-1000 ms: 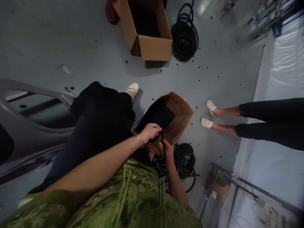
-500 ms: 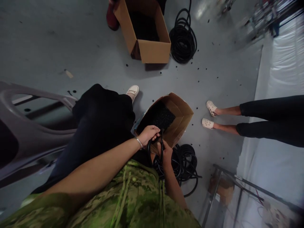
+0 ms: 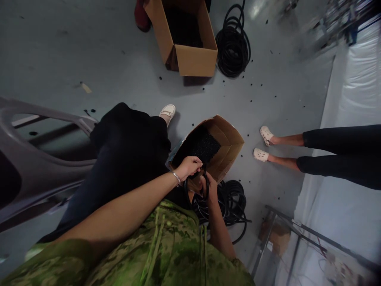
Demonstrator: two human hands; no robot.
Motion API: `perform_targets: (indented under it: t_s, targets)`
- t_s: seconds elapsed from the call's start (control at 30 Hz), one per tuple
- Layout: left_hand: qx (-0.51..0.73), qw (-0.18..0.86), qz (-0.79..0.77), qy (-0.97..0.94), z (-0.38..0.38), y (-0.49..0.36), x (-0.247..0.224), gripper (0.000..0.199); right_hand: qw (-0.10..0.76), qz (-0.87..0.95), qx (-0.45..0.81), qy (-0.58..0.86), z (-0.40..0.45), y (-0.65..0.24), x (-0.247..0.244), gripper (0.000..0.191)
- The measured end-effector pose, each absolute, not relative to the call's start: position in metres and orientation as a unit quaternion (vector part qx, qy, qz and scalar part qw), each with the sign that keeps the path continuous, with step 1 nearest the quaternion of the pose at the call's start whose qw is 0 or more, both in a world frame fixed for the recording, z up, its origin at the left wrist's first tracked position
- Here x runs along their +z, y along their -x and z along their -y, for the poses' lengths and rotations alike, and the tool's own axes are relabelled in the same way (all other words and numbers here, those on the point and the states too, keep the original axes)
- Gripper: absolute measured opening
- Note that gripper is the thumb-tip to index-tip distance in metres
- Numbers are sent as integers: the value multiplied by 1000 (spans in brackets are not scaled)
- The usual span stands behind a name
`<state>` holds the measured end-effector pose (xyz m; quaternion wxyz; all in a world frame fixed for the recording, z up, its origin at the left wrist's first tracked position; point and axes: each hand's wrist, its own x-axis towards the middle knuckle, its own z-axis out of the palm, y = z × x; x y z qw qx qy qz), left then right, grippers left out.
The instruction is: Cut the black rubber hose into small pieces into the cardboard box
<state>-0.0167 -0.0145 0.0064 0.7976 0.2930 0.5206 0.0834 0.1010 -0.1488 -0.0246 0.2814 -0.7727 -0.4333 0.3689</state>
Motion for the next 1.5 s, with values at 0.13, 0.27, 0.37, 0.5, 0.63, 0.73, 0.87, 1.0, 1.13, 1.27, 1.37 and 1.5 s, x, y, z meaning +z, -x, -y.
perform_targets:
  t_s: [0.13,0.27,0.37,0.5,0.63,0.73,0.87,1.0,1.13,1.27,1.37,1.5]
  targets:
    - [73,788,-534,-299,13,16,5,15,278,434,356,780,153,-96,-31,39]
    - [66,773,-552,-305,13,16,3,19,275,449,339,780,156,-90,-36,38]
    - [60,769,-558,-306,14,16,2,21,264,454,323,787,158,-87,-38,37]
    - [51,761,-562,-320,14,17,3,22,238,467,308,794,160,-84,-39,36]
    - [50,755,-568,-323,14,17,3,23,231,479,298,793,162,-80,-39,34]
    - [52,756,-569,-319,14,17,1,25,225,472,286,803,163,-77,-38,33]
    - [60,765,-562,-309,14,17,0,23,253,442,297,807,164,-75,-35,33]
    - [83,782,-547,-287,13,17,5,19,308,353,419,778,166,-81,-26,39]
    - [115,804,-514,-276,12,17,13,16,356,288,512,726,163,-92,-11,52]
    - [124,818,-490,-273,12,16,17,15,318,339,508,725,152,-102,3,47]
    - [122,829,-475,-268,12,16,19,14,295,385,478,733,142,-105,7,39]
    - [127,835,-467,-261,12,17,23,13,294,393,479,727,137,-105,9,38]
